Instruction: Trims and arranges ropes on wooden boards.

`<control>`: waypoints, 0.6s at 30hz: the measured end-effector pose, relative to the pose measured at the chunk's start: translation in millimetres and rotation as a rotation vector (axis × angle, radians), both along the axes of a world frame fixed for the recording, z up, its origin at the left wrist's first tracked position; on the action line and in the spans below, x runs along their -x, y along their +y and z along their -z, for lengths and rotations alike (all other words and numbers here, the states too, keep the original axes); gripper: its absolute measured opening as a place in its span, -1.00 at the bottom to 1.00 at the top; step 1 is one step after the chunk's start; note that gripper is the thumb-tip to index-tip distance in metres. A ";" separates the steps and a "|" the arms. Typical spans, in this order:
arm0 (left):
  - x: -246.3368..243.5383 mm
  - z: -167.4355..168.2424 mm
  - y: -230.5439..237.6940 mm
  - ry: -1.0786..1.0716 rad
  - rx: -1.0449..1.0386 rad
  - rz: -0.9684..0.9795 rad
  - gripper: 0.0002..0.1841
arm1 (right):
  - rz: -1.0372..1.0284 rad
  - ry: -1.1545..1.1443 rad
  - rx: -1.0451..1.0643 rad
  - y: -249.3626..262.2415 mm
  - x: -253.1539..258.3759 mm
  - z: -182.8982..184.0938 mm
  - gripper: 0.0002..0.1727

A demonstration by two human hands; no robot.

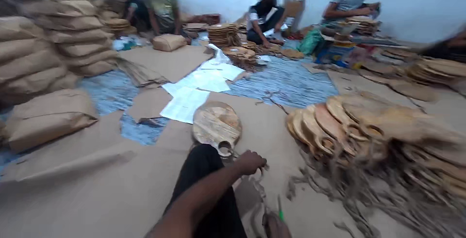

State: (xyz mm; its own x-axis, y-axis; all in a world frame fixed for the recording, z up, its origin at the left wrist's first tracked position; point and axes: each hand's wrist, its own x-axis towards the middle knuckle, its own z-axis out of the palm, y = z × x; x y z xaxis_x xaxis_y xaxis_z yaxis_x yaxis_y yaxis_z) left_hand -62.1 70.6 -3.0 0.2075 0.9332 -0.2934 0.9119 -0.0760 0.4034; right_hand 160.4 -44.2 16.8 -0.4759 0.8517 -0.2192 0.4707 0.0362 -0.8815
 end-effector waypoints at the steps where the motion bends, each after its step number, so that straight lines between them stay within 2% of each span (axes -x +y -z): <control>1: -5.3 -8.0 0.9 -0.022 -0.033 0.045 -0.53 | 0.034 -0.117 -0.049 30.0 -16.6 14.1 -0.52; 4: -26.8 8.3 -24.3 -0.077 -0.024 0.049 -0.46 | -0.008 -0.483 0.001 82.6 -60.6 30.3 -0.50; 6: -43.7 16.1 -32.5 -0.059 0.006 0.098 -0.33 | -0.049 -0.552 0.017 96.1 -69.3 27.8 -0.52; 10: -77.3 34.9 -38.0 -0.146 -0.111 0.233 -0.32 | -0.165 -0.496 -0.029 96.8 -74.0 38.7 -0.56; 12: -85.6 42.1 -35.7 -0.238 -0.024 0.237 -0.41 | -0.175 -0.389 -0.054 95.1 -75.1 53.1 -0.58; 15: -90.1 49.2 -33.0 -0.384 0.164 0.137 -0.63 | -0.098 -0.248 0.011 93.9 -74.1 64.1 -0.60; 18: -92.7 51.5 -29.7 -0.519 0.292 -0.061 -0.65 | -0.011 -0.246 0.090 104.5 -70.3 70.7 -0.63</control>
